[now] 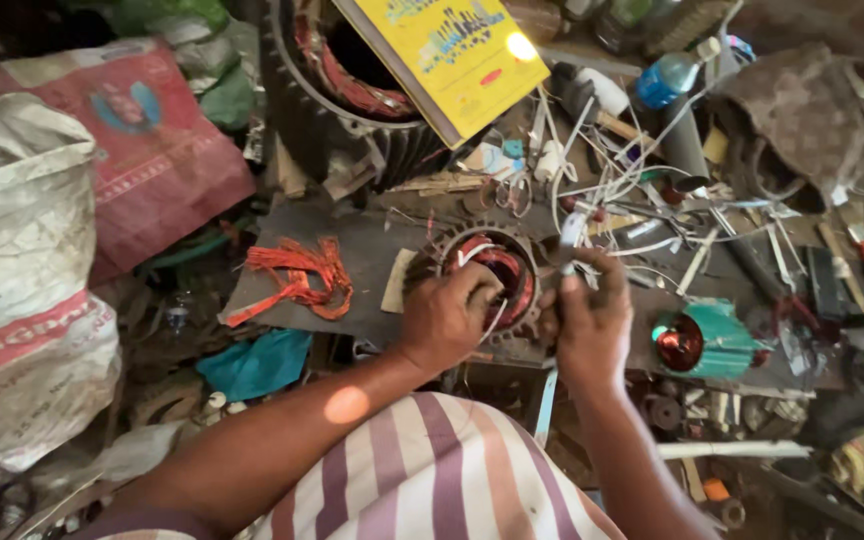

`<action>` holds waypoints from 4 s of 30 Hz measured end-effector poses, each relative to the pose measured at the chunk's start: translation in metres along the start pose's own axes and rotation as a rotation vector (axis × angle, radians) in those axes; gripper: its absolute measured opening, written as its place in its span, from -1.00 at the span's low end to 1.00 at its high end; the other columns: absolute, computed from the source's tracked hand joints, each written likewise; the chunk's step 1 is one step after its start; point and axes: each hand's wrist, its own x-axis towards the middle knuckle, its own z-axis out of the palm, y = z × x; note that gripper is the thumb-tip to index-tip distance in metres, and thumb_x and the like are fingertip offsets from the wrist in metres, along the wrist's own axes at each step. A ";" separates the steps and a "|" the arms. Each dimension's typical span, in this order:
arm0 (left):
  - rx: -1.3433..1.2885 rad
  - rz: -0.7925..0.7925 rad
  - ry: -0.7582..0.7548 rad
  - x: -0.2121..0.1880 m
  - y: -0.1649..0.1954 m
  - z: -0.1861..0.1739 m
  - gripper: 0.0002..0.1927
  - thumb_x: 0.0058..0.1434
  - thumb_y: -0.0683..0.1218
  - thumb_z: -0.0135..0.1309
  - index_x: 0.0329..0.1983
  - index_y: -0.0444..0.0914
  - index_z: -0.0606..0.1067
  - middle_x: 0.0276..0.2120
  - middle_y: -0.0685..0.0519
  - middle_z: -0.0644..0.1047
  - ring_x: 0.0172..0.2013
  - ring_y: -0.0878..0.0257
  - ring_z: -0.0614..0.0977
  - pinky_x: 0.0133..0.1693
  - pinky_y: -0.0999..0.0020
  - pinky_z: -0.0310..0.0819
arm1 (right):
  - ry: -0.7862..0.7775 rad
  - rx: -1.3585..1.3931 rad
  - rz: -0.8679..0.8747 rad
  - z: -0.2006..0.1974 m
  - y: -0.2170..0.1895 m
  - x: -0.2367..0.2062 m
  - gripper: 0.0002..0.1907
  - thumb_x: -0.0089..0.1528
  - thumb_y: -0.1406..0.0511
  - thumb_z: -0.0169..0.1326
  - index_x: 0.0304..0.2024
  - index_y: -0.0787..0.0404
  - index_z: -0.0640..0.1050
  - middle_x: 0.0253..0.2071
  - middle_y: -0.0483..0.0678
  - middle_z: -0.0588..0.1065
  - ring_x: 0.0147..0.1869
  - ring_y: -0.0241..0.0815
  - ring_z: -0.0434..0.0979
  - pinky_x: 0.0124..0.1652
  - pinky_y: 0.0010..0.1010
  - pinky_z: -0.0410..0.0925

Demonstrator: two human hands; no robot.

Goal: The person winds insulated wire by hand into the slots of a motor stator ring on a cluttered workbench, pressing the wire loops down into the winding and occasionally using pliers to adjust and secure the wire ends.

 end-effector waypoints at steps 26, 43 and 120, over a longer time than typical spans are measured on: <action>-0.027 0.056 -0.193 -0.001 -0.007 -0.009 -0.95 0.27 -0.20 0.07 -0.21 -0.21 0.49 -0.33 -0.01 0.61 -0.25 0.00 0.67 -0.21 0.12 0.52 | -0.088 -0.242 -0.161 -0.044 -0.048 -0.024 -0.51 0.24 0.36 0.26 0.23 0.16 0.52 -0.21 -0.05 0.55 -0.35 -0.28 0.50 -0.38 -0.49 0.39; 0.096 -0.011 -0.320 0.005 -0.030 -0.004 -0.91 0.17 -0.12 0.13 -0.31 -0.23 0.51 -0.34 -0.13 0.60 -0.24 -0.18 0.63 -0.22 -0.06 0.48 | -0.511 -0.877 -0.534 0.000 -0.007 -0.005 -0.35 0.12 0.41 0.25 0.29 0.06 0.49 0.07 0.15 0.44 -0.13 0.08 0.58 -0.19 -0.18 0.46; -0.034 -0.082 -0.471 0.018 -0.037 0.010 -0.74 0.08 -0.24 0.08 -0.14 -0.31 0.60 -0.26 -0.17 0.66 -0.19 -0.03 0.68 -0.12 0.20 0.55 | -0.594 -0.572 -0.381 -0.023 -0.015 0.027 -0.61 0.22 0.22 0.28 0.06 0.22 0.63 -0.02 0.08 0.64 0.02 -0.07 0.69 0.01 -0.29 0.47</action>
